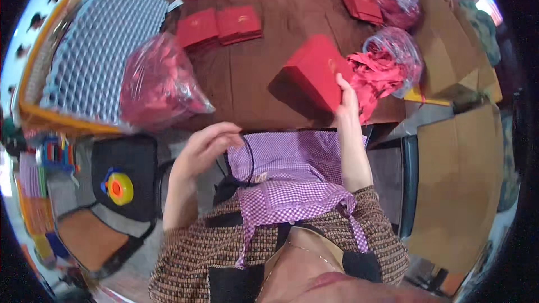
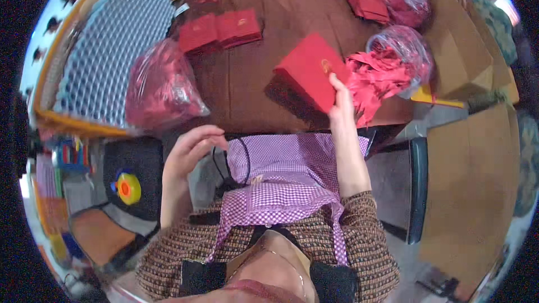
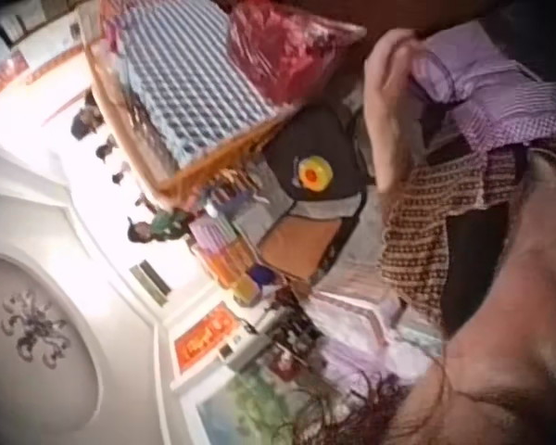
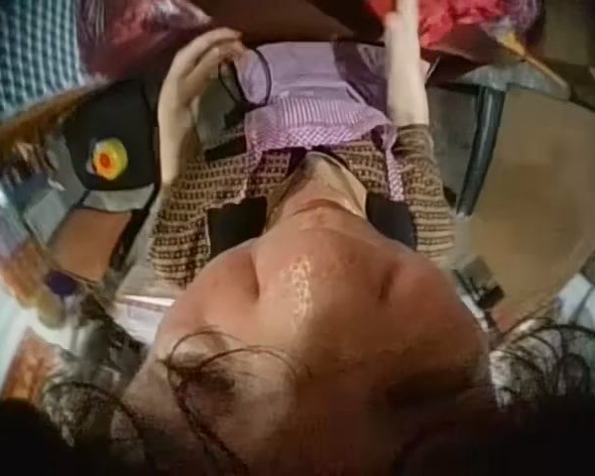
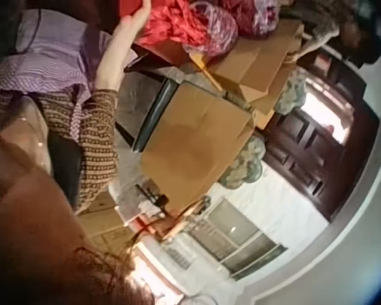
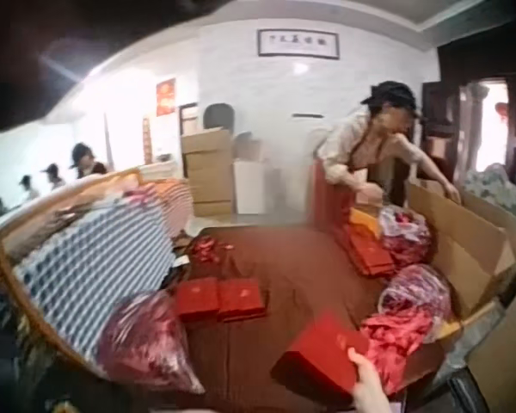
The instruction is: The person aligns and packs stacks of red pouches into a cardboard box by hand, periodically removing pouches and placing them onto the table.
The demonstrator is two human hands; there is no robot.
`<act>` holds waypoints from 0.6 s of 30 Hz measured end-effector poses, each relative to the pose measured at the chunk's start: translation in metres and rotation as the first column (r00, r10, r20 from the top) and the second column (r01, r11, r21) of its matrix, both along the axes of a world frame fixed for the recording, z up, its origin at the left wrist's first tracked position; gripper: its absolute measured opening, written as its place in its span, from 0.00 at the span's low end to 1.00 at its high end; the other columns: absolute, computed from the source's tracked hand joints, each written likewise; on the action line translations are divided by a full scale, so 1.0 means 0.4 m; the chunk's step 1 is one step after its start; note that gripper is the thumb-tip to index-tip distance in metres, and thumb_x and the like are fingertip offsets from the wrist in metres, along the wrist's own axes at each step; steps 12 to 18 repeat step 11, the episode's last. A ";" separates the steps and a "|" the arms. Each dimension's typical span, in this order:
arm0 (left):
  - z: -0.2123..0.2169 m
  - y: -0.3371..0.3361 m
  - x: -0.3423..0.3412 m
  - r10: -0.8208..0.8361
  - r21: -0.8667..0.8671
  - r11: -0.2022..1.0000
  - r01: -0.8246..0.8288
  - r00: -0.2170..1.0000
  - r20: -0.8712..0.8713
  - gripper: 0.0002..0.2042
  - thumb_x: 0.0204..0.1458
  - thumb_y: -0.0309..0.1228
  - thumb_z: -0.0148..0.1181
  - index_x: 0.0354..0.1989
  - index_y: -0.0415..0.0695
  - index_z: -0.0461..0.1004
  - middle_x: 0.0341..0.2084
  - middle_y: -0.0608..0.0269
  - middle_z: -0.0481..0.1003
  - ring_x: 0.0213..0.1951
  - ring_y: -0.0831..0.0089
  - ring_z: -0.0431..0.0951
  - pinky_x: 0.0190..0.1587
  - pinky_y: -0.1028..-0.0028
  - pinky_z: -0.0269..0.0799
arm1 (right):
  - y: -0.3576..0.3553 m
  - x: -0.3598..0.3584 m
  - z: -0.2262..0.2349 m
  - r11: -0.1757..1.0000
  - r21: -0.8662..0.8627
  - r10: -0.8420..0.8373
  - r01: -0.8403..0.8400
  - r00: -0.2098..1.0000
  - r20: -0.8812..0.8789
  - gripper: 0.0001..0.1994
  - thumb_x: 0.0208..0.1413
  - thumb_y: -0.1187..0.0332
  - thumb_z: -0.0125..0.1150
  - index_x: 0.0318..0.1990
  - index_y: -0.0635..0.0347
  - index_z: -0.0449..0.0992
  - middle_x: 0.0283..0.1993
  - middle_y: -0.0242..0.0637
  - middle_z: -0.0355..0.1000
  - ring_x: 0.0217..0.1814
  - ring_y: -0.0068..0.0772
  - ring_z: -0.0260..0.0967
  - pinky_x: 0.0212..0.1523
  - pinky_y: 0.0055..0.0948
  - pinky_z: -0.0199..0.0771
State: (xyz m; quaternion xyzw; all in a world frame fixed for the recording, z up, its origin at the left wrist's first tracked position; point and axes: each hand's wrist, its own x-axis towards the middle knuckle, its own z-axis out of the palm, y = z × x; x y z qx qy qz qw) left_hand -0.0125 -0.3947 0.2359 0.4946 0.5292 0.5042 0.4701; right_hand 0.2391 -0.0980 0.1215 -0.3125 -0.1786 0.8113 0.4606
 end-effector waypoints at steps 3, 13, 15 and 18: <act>0.135 0.041 0.038 -0.502 0.304 0.789 0.533 0.846 -0.179 0.20 0.56 0.37 0.58 0.51 0.33 0.69 0.43 0.52 0.74 0.46 0.61 0.74 0.50 0.67 0.68 | -0.056 -0.027 0.066 0.994 0.012 0.106 -0.106 0.991 -0.079 0.19 0.55 0.67 0.61 0.53 0.60 0.71 0.53 0.42 0.72 0.54 0.41 0.70 0.57 0.42 0.70; 0.229 0.115 0.193 -0.853 0.072 0.045 0.996 0.076 -0.516 0.31 0.52 0.49 0.59 0.56 0.37 0.65 0.51 0.50 0.70 0.51 0.54 0.72 0.53 0.57 0.66 | 0.035 0.073 0.020 0.972 0.003 0.235 -0.236 0.965 -0.116 0.26 0.60 0.61 0.54 0.62 0.64 0.60 0.61 0.52 0.64 0.62 0.53 0.63 0.61 0.58 0.63; 0.229 0.115 0.193 -0.853 0.072 0.045 0.996 0.076 -0.516 0.31 0.52 0.49 0.59 0.56 0.37 0.65 0.51 0.50 0.70 0.51 0.54 0.72 0.53 0.57 0.66 | 0.035 0.073 0.020 0.972 0.003 0.235 -0.236 0.965 -0.116 0.26 0.60 0.61 0.54 0.62 0.64 0.60 0.61 0.52 0.64 0.62 0.53 0.63 0.61 0.58 0.63; 0.229 0.115 0.193 -0.853 0.072 0.045 0.996 0.076 -0.516 0.31 0.52 0.49 0.59 0.56 0.37 0.65 0.51 0.50 0.70 0.51 0.54 0.72 0.53 0.57 0.66 | 0.035 0.073 0.020 0.972 0.003 0.235 -0.236 0.965 -0.116 0.26 0.60 0.61 0.54 0.62 0.64 0.60 0.61 0.52 0.64 0.62 0.53 0.63 0.61 0.58 0.63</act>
